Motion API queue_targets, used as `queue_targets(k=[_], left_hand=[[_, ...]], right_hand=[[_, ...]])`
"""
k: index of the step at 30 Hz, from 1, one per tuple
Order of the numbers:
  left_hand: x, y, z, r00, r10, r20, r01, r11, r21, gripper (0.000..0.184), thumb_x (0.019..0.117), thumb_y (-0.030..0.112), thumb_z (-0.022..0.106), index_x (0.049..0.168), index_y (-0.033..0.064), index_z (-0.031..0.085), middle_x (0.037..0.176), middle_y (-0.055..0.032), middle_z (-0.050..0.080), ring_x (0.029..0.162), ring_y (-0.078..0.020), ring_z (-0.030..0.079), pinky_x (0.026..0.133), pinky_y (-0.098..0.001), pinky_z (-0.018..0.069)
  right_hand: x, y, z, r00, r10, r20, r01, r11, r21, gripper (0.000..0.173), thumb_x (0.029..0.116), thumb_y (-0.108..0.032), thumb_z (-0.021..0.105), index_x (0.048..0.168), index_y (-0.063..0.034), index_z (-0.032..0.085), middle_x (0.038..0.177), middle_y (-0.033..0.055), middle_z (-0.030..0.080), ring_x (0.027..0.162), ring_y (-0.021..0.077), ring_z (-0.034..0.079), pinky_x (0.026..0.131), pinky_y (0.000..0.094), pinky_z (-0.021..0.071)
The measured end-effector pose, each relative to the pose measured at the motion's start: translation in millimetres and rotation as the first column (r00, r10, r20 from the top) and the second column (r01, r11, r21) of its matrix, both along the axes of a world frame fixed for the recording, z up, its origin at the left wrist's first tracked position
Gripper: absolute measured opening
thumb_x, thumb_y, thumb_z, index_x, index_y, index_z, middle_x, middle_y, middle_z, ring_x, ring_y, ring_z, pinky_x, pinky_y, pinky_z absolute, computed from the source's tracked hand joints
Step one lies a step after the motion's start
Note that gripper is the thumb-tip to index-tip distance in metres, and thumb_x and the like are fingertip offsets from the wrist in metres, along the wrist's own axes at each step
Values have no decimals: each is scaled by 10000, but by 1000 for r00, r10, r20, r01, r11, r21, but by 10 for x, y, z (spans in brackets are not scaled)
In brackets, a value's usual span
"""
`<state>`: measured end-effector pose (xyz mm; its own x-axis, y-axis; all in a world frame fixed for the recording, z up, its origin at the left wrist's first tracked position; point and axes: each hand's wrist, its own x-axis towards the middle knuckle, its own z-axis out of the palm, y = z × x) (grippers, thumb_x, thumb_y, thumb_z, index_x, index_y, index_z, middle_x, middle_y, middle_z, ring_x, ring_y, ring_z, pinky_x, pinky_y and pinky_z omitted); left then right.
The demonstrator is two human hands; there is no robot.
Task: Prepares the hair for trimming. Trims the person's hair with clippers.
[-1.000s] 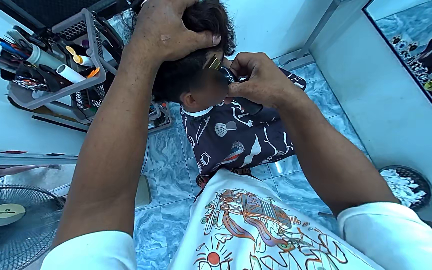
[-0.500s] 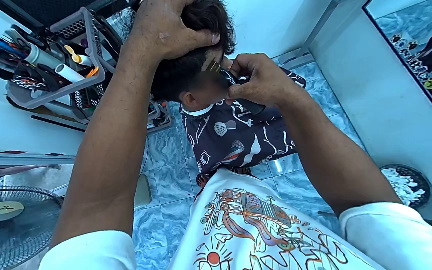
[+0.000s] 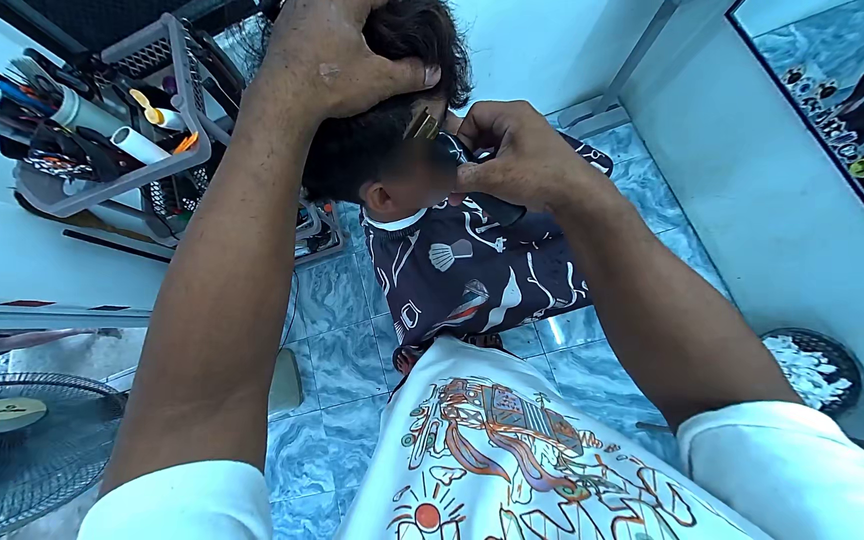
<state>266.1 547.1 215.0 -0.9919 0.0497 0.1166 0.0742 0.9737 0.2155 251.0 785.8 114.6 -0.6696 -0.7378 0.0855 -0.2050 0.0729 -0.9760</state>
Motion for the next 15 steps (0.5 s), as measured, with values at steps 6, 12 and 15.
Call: queue_targets(k=[6,12,15], left_hand=[[11,12,12,1000,4,4,-4,1000,0,715,751,806,672,1226,274,720,1211,4,712,1188,-143,642,1048,-514,485],[8,3,5,1000,-10,-6,10,1000,-3,745,751,811,666,1217,231,719,1184,-19,714,1161,-161,651,1027,-520,493],[7,-2,-1,1000,-10,-10,10,1000,4,728,750,808,671,1195,234,725,1166,-9,718,1144,-146,656,1021,-507,500]], right_hand=[[14,27,6,1000,0,-1,0,1000,12,289,808,-128,827,987,-34,621,914,98,712,697,192,729,608,353,653],[0,10,4,1000,14,-14,-14,1000,27,289,819,-126,829,993,-30,619,907,97,716,711,187,729,637,354,653],[9,19,8,1000,10,-7,-10,1000,5,288,819,-131,823,999,-29,622,901,96,716,689,189,727,600,348,649]])
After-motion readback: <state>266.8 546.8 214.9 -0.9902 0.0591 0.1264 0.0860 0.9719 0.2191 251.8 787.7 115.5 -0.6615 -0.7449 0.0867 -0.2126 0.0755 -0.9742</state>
